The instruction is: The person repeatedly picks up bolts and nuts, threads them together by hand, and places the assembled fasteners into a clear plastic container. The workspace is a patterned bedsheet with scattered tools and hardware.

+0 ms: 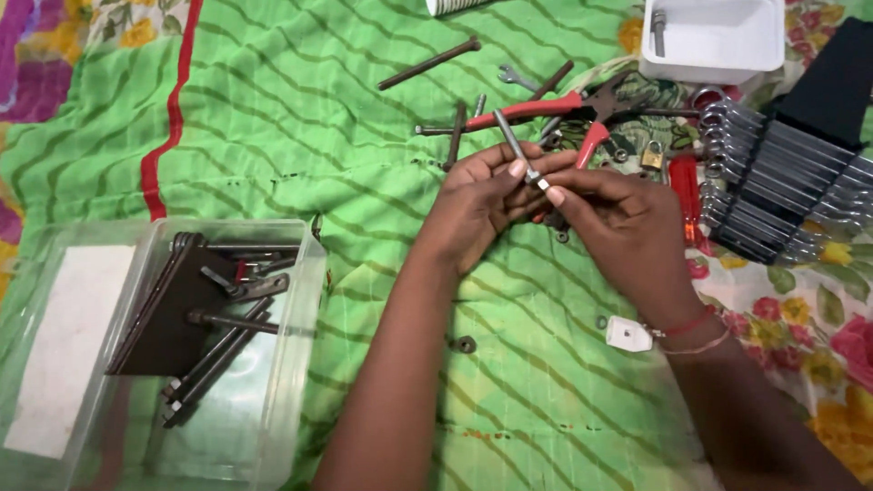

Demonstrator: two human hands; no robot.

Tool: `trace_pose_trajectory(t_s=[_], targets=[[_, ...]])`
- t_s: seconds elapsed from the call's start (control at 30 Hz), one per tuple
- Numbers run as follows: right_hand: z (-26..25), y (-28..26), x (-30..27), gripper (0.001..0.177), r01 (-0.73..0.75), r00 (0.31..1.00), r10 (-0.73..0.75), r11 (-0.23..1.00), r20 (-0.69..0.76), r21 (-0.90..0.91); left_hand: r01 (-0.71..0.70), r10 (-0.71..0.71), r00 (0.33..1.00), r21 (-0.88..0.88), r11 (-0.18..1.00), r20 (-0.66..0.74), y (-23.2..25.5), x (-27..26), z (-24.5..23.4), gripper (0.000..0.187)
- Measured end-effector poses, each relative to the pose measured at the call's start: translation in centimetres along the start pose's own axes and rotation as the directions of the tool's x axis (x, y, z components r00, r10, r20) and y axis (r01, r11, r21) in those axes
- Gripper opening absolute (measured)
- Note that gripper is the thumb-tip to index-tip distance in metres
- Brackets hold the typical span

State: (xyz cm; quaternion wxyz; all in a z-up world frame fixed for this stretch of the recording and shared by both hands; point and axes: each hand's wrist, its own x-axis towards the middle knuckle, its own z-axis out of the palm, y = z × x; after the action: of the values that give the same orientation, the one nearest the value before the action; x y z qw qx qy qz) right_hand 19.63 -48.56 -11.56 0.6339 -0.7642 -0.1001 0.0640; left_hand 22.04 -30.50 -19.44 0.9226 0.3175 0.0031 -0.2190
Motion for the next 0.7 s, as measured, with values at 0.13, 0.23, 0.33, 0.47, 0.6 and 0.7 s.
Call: trace_pose_trajectory(t_s=[0.13, 0.23, 0.33, 0.47, 0.6, 0.7], targets=[[-0.3, 0.5, 0.0, 0.017, 0.018, 1.000, -0.018, 1.000, 0.004, -0.019, -0.027, 0.027, 0.999, -0.001, 1.000, 0.027, 0.0, 0.0, 0.2, 0.026], [-0.3, 0.9, -0.2, 0.019, 0.008, 1.000, -0.008, 0.999, 0.009, 0.051, -0.042, 0.042, 0.999, 0.039, 0.998, 0.021, -0.1, 0.1, -0.1, 0.025], [-0.8, 1.5, -0.2, 0.021, 0.045, 0.999, -0.041, 0.985, -0.029, 0.169, -0.108, 0.120, 0.991, 0.189, 0.976, -0.052, -0.7, 0.8, 0.2, 0.025], [-2.3, 2.0, 0.5, 0.027, 0.134, 0.979, -0.142, 0.989, -0.143, -0.063, -0.105, 0.161, 0.985, 0.536, 0.838, -0.059, -0.8, 0.5, 1.4, 0.024], [-3.9, 1.8, 0.7, 0.022, 0.205, 0.966, -0.233, 0.955, -0.114, -0.214, -0.082, 0.156, 0.986, 0.655, 0.751, -0.056, -0.2, -0.2, 2.4, 0.026], [-3.9, 2.4, 0.8, 0.020, 0.160, 0.980, -0.173, 0.978, -0.095, -0.132, -0.052, 0.134, 0.987, 0.594, 0.803, -0.094, 0.1, -0.1, 2.3, 0.026]])
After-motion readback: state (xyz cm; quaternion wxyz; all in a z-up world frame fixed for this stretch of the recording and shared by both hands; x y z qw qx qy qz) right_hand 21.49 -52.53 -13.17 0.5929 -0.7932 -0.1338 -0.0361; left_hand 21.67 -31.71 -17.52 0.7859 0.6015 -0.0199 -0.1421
